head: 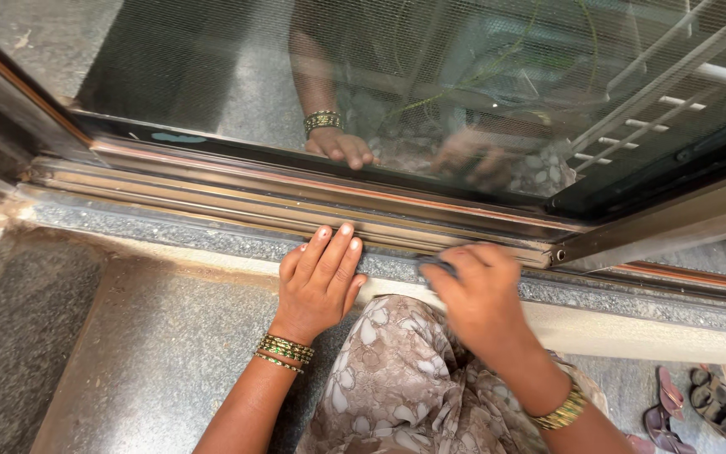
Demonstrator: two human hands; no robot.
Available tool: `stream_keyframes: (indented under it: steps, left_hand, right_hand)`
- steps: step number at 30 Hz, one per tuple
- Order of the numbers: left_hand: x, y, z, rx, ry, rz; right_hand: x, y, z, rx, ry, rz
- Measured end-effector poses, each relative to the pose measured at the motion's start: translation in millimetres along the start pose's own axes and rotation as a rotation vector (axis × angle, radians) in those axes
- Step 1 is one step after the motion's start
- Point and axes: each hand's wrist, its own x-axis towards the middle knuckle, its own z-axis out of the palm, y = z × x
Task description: The person wipes the lower metal frame and glass of a sliding window using a dark cloth. They move the cloth back and forth along the bottom track and the lower edge of the glass pane.
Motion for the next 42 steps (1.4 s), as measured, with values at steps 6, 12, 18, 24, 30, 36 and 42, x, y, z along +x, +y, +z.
stream_keyframes:
  steps: [6, 12, 18, 24, 30, 36, 42]
  left_hand:
    - [-3, -4, -1, -0.007, -0.015, -0.025]
    - [-10, -15, -3, 0.025, 0.012, -0.081]
    - [-16, -28, -7, 0.002, 0.006, -0.107]
    - [-20, -37, -12, -0.009, -0.008, -0.113]
    - [-20, -42, -22, 0.052, -0.011, -0.147]
    - [-24, -55, -29, 0.064, 0.002, -0.231]
    - [-32, -67, -29, 0.048, 0.008, -0.247]
  right_hand:
    - [-42, 26, -17, -0.124, 0.036, 0.109]
    - [-35, 12, 10, -0.068, 0.062, 0.13]
    - [21, -37, 41, -0.022, 0.107, 0.042]
    - [67, -75, 66, 0.035, 0.139, -0.056]
    - [74, -84, 64, 0.055, 0.119, -0.053]
    - [50, -69, 46, -0.009, 0.08, 0.065]
    - [48, -71, 55, 0.012, 0.142, 0.088]
